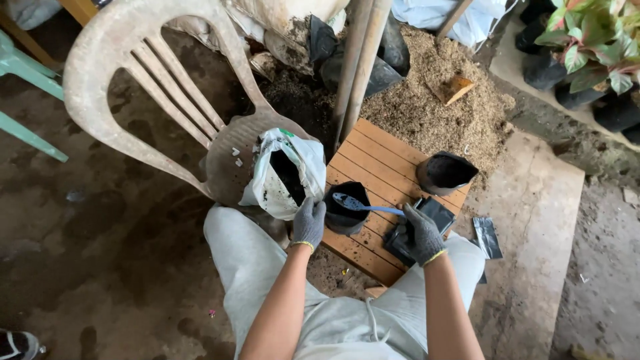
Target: A person is filling small black nursery pots with soil from a large bag using a small blue scoop.
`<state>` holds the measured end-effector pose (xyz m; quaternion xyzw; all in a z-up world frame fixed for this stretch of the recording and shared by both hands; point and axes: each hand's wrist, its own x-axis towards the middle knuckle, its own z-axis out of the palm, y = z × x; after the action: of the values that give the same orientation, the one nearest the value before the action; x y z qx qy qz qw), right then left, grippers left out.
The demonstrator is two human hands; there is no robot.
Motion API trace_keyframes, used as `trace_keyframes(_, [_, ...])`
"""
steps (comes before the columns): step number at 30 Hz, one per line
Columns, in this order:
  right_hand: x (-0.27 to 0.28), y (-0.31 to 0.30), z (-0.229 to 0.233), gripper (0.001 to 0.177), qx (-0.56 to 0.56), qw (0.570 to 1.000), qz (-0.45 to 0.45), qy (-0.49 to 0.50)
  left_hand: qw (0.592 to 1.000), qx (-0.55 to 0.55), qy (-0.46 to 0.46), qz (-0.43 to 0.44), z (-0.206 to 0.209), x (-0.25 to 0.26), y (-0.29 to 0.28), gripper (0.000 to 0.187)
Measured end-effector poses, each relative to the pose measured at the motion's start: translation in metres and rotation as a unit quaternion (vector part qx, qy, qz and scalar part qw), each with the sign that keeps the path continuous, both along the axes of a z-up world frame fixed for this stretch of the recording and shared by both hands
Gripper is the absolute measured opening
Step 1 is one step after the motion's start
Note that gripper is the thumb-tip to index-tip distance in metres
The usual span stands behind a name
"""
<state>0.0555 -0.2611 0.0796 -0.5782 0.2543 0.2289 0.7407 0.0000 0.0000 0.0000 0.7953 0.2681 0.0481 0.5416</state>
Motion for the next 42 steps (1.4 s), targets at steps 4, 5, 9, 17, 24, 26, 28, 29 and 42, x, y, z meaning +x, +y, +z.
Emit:
trace_keyframes(4, [0.007, 0.001, -0.018, 0.032, 0.036, 0.999, -0.032, 0.009, 1.000, 0.003, 0.000, 0.005, -0.002, -0.001, -0.001, 0.040])
trace_keyframes(5, [0.010, 0.000, -0.021, 0.032, 0.012, 0.999, -0.027, -0.013, 1.000, 0.009, -0.005, 0.004, -0.004, -0.001, -0.001, 0.040])
trace_keyframes(9, [0.016, 0.001, -0.043, 0.025, 0.014, 0.998, -0.046, -0.039, 1.000, -0.014, 0.009, 0.003, -0.012, 0.000, 0.001, 0.038])
trace_keyframes(17, [0.023, 0.024, -0.022, 0.030, -0.029, 0.988, -0.101, -0.112, 1.000, -0.019, 0.013, 0.015, 0.005, 0.001, 0.000, 0.034])
trace_keyframes(24, [0.031, 0.001, -0.040, 0.036, 0.157, 0.974, -0.162, -0.019, 0.998, -0.055, 0.024, 0.037, 0.015, 0.000, -0.004, 0.031])
trace_keyframes(26, [0.028, 0.002, -0.050, 0.033, 0.045, 0.987, -0.139, -0.070, 0.998, -0.051, 0.026, 0.032, 0.017, 0.000, -0.003, 0.034])
trace_keyframes(28, [0.023, 0.002, -0.058, 0.031, -0.041, 0.986, -0.119, -0.106, 0.998, -0.050, 0.030, 0.033, 0.019, -0.001, -0.004, 0.035])
trace_keyframes(29, [0.022, 0.003, -0.063, 0.031, -0.125, 0.977, -0.098, -0.142, 0.998, -0.049, 0.032, 0.034, 0.021, -0.001, -0.003, 0.036])
trace_keyframes(42, [0.032, 0.014, -0.054, 0.028, -0.058, 0.978, -0.159, -0.119, 0.997, -0.039, 0.052, 0.039, 0.019, -0.002, -0.003, 0.038])
